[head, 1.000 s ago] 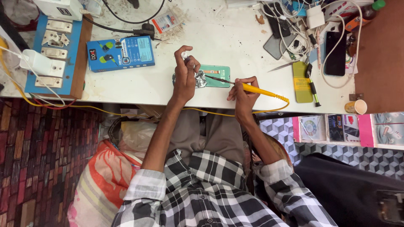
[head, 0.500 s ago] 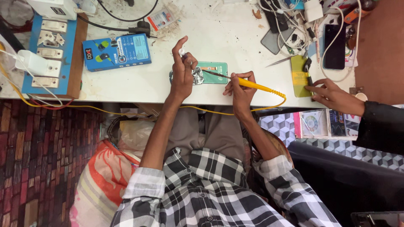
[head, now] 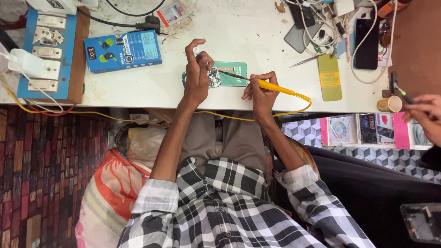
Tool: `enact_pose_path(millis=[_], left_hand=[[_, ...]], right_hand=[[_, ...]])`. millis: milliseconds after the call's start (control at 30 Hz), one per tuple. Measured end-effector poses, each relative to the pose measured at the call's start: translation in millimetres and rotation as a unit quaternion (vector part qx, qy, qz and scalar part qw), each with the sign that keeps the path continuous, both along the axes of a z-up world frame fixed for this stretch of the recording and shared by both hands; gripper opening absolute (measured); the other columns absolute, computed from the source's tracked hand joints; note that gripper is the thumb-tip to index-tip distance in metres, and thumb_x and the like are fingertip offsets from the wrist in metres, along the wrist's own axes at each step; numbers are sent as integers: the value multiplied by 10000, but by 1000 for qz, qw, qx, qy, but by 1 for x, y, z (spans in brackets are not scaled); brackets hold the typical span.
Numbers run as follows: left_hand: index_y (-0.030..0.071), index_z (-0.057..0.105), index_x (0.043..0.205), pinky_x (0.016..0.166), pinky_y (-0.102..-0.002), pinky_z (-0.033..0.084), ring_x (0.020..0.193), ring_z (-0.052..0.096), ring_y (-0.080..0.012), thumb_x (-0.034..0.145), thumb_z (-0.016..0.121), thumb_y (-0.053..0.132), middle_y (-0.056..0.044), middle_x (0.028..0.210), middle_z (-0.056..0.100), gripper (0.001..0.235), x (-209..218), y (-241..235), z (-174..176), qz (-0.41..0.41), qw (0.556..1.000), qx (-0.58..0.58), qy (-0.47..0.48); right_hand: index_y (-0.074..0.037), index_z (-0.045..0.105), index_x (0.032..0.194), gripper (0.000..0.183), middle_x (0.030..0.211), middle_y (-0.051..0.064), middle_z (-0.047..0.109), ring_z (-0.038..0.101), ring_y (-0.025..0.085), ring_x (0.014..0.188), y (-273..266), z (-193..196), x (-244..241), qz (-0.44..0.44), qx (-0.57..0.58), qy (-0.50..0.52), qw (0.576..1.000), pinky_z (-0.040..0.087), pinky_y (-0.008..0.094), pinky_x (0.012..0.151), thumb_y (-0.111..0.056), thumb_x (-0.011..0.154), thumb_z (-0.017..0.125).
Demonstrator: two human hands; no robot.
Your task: The person solders a green circuit board using a soldering iron and solder wire. They repeatedly apply solder to various points on the board while holding it steady with their left hand.
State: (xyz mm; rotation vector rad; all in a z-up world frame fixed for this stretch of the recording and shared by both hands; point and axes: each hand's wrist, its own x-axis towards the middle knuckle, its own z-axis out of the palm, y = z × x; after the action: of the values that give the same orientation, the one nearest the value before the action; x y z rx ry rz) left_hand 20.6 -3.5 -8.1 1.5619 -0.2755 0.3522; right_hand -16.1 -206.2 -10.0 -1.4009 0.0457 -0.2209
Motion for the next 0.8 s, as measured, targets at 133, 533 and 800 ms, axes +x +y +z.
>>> enact_pose_path(millis=[133,533,800], left_hand=[[118,326,1446,760,-318,414,747,429,-128,1186,335,447,-17,764,423,420,0,-1,-2,0,1000,-4,-4],[101,306,1453,763,-320,428,726,442,-134,1195,319,352,-24,756,441,360,-3,-2,0,16,999,23,-18],[70,282,1461,731,-330,448,725,521,-137,1191,318,299,-45,777,533,357,-2,-2,0,50,998,38,-9]], right_hand=[[-74,469,1003,191,678,60,623,611,113,514,-1,2,-3,6,-11,-2,1000,416,221,454,-103,1054,651],[-72,460,989,204,671,56,602,562,99,496,-1,1,-4,5,-8,-21,1000,418,221,442,-69,1045,656],[-63,456,969,207,666,52,585,529,86,483,-1,1,-3,-5,12,-22,1000,428,229,421,-26,1029,651]])
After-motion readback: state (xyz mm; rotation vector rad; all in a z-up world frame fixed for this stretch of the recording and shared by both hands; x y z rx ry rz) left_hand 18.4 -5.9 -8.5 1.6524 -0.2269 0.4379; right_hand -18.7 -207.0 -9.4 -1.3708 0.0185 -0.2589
